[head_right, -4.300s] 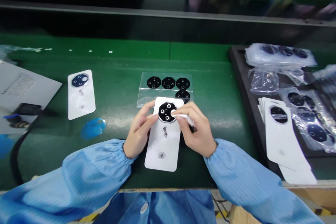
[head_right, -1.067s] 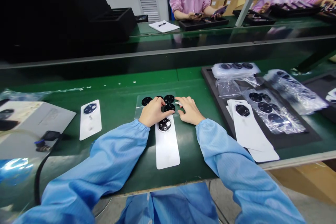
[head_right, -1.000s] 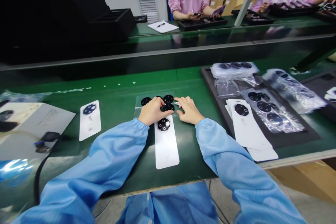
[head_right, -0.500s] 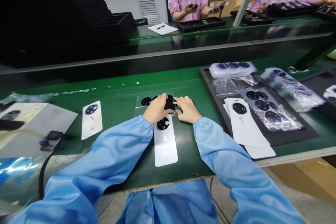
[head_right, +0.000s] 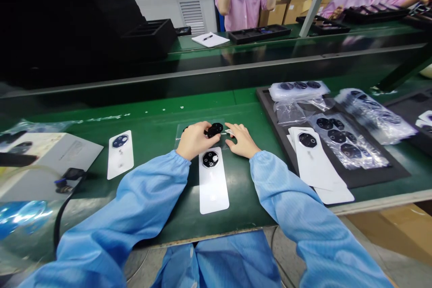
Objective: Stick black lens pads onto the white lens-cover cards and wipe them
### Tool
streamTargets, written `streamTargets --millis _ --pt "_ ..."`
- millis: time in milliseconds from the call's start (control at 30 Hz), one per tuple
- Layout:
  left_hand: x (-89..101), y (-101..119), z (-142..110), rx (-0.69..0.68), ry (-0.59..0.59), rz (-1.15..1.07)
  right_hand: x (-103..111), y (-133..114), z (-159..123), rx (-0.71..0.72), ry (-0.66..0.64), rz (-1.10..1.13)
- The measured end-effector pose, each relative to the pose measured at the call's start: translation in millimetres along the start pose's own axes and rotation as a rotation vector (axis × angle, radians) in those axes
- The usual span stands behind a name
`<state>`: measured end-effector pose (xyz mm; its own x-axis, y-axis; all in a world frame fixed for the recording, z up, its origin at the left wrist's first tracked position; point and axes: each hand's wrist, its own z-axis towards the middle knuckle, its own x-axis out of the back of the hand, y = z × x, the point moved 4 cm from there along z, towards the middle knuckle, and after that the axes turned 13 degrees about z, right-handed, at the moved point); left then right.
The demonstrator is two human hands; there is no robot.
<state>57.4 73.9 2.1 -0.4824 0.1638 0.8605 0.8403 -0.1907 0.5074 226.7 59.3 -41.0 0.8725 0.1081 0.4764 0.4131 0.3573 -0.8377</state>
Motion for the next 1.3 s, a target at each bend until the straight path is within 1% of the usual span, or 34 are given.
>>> streamTargets --millis 67,133,233,333,467,533,600,700,800,900,1033,1133,1200,1267,1300 --pt "2.6 -12 5 0.042 -0.052 -0.196 2 -4 1 -0.009 0.033 0.100" --pt "0.7 -19 8 0.057 -0.142 -0.397 1 -12 3 -0.011 0.036 0.208" --pt "-6.7 -21 8 0.048 -0.260 -0.627 -6 -24 5 -0.005 0.000 0.339" --pt "-14.0 -16 7 0.030 -0.334 -0.754 -13 -30 6 -0.005 -0.024 0.424" --pt "-17.5 -12 8 0.008 -0.369 -0.788 -14 -26 7 -0.040 -0.002 0.490" --pt "-16.8 -12 9 -0.007 -0.344 -0.762 -12 -22 7 -0.074 0.027 0.522" --pt "-14.3 -12 10 -0.052 -0.279 -0.732 -10 -18 7 -0.105 0.056 0.570" --pt "-9.5 -11 7 -0.193 -0.179 -0.703 -10 -16 7 -0.139 0.068 0.656" --pt "-6.9 -9 1 -0.336 -0.129 -0.659 -11 -18 6 -0.153 0.056 0.719" --pt "-6.9 -9 -4 -0.409 -0.086 -0.603 -11 -21 5 -0.161 0.034 0.745" --pt "-7.1 -6 -6 -0.452 -0.031 -0.537 -14 -22 5 -0.172 -0.007 0.716" --pt "-3.0 -7 -7 -0.454 0.017 -0.480 -12 -23 4 -0.171 -0.026 0.650" --pt "2.1 -12 -11 -0.444 0.062 -0.416 -8 -26 0 -0.171 -0.036 0.585" --pt "7.2 -23 -17 -0.436 0.109 -0.336 -2 -30 -7 -0.177 -0.047 0.513" --pt "9.1 -29 -21 -0.438 0.125 -0.295 0 -33 -11 -0.168 -0.066 0.443"
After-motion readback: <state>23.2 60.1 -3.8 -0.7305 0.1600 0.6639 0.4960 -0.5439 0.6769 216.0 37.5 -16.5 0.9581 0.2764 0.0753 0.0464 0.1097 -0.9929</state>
